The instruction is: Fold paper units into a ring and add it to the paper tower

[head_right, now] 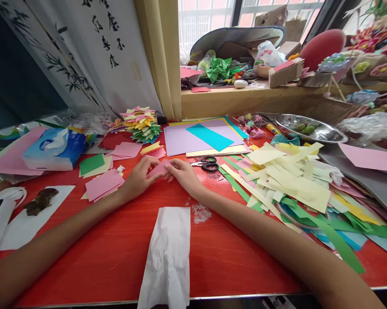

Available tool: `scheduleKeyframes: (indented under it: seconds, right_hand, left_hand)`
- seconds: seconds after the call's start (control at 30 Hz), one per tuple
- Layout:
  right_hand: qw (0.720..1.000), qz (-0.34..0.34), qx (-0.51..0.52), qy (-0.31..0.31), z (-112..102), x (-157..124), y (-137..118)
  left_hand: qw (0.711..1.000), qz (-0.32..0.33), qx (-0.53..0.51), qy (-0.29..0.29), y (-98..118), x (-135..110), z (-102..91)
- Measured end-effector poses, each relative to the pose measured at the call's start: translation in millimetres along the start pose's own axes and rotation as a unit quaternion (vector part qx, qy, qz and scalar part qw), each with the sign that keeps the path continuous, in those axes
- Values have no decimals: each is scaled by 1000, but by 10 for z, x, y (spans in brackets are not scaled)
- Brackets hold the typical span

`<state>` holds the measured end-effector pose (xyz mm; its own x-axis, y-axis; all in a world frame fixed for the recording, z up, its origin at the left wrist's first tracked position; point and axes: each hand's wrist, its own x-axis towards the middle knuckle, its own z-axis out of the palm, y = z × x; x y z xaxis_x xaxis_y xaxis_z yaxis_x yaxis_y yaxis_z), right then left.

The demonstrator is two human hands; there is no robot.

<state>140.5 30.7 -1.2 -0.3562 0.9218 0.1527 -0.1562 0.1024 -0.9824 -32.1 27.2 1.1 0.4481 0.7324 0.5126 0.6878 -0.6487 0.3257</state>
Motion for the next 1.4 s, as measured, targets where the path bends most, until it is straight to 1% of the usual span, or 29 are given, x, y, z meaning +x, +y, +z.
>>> scheduleKeyframes:
  seconds: [0.1,0.27,0.53,0.9,1.03,1.23,1.3,1.4]
  right_hand:
    - [999,2,33,23,-3,1,-7]
    - [997,11,71,37,-8,5,-1]
    - [997,11,69,34,-1,7,-8]
    - [997,20,63,40,4,6,-11]
    - [996,16,73,41,-3,15,9]
    - [995,14,70,64,-11,21,31]
    - [996,13,68,64,-12,21,34]
    - [996,13,64,64,-12,23,38]
  left_hand:
    - [1000,-20,-20,-1,19,3,-7]
    - [1000,-2,-11,-6,49,10,-29]
    - [1000,18,-5,0,38,6,-24]
    - [1000,15,3,-3,45,0,-29]
    - [999,-27,-30,-3,47,21,-47]
    - [990,-103,-90,-23,-23,44,-44]
    - [988,-113,-102,-26,-40,39,-40]
    - [987,-109,-113,-23,-41,33,-43]
